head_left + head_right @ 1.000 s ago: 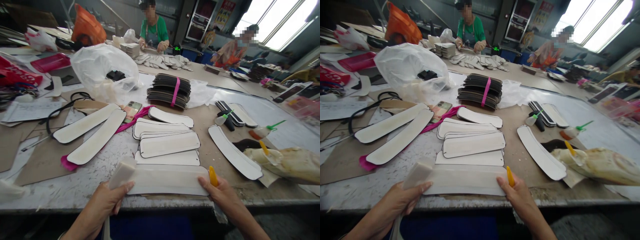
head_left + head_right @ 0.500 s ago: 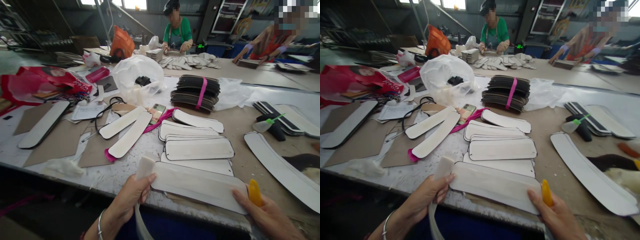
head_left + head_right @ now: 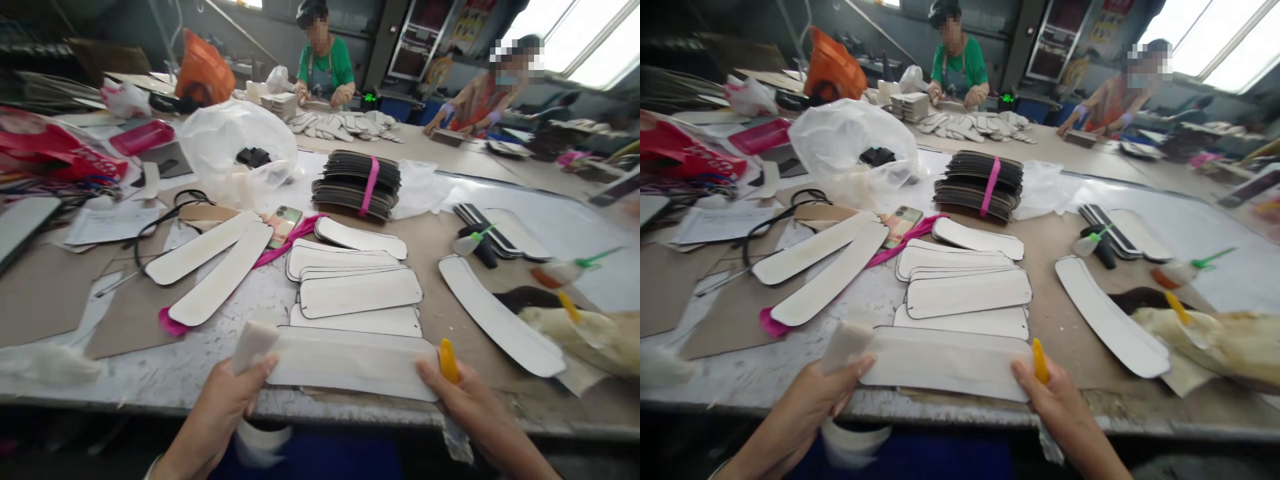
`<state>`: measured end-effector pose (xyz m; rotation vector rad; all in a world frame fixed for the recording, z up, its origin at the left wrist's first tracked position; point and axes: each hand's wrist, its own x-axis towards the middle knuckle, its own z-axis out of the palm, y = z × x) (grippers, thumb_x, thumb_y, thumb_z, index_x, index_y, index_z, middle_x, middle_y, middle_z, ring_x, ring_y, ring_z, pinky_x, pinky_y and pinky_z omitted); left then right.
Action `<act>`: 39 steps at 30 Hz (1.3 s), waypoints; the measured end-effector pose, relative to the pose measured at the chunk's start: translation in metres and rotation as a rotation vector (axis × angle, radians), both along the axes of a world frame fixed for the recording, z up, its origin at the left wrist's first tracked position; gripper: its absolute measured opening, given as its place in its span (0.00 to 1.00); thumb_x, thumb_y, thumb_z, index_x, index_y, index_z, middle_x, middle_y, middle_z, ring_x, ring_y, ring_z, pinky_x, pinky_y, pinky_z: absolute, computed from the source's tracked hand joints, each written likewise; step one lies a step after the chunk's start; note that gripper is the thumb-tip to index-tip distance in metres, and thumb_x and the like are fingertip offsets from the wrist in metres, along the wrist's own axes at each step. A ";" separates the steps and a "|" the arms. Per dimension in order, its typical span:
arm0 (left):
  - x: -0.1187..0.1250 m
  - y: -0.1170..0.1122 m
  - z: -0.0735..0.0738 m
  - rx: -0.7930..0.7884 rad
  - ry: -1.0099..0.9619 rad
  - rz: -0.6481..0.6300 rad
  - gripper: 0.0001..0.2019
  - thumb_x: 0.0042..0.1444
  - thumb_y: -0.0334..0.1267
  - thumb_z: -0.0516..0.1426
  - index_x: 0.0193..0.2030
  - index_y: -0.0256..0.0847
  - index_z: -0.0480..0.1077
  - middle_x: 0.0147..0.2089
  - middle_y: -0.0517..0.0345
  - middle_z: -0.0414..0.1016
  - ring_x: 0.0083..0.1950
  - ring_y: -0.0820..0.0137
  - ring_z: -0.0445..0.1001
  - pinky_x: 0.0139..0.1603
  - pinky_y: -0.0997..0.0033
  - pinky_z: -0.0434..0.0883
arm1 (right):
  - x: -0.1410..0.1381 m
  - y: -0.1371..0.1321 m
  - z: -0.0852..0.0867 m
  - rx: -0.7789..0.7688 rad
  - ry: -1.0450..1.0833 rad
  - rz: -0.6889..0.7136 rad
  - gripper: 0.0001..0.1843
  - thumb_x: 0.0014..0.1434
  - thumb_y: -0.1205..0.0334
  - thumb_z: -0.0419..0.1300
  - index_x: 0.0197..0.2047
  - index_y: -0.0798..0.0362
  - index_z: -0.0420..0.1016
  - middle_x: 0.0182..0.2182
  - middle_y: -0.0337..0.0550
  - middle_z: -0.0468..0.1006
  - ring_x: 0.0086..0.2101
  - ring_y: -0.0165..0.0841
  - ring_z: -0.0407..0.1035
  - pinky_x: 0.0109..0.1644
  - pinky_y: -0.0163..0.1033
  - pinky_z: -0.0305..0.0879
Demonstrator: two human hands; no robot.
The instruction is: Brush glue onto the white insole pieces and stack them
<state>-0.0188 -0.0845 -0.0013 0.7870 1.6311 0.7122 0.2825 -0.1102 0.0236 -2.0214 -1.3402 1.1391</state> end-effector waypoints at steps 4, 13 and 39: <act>-0.003 0.002 -0.003 -0.024 -0.024 -0.021 0.26 0.37 0.59 0.60 0.11 0.43 0.52 0.09 0.69 0.48 0.17 0.77 0.49 0.22 0.74 0.50 | -0.001 -0.003 0.001 0.007 0.188 -0.002 0.23 0.53 0.40 0.53 0.25 0.53 0.63 0.18 0.33 0.59 0.20 0.25 0.53 0.20 0.30 0.52; -0.006 0.007 0.000 -0.259 -0.475 0.044 0.27 0.37 0.48 0.65 0.11 0.43 0.48 0.09 0.72 0.45 0.15 0.82 0.42 0.17 0.79 0.47 | 0.003 -0.009 -0.003 -0.035 0.569 -0.070 0.20 0.54 0.44 0.57 0.28 0.54 0.62 0.18 0.29 0.54 0.19 0.21 0.44 0.20 0.30 0.40; 0.034 0.095 0.019 0.099 0.103 -0.202 0.17 0.41 0.51 0.58 0.20 0.41 0.59 0.07 0.69 0.57 0.13 0.76 0.53 0.17 0.77 0.51 | 0.041 0.115 0.002 0.065 -0.543 0.123 0.16 0.50 0.46 0.57 0.30 0.52 0.64 0.26 0.42 0.73 0.28 0.38 0.68 0.31 0.38 0.58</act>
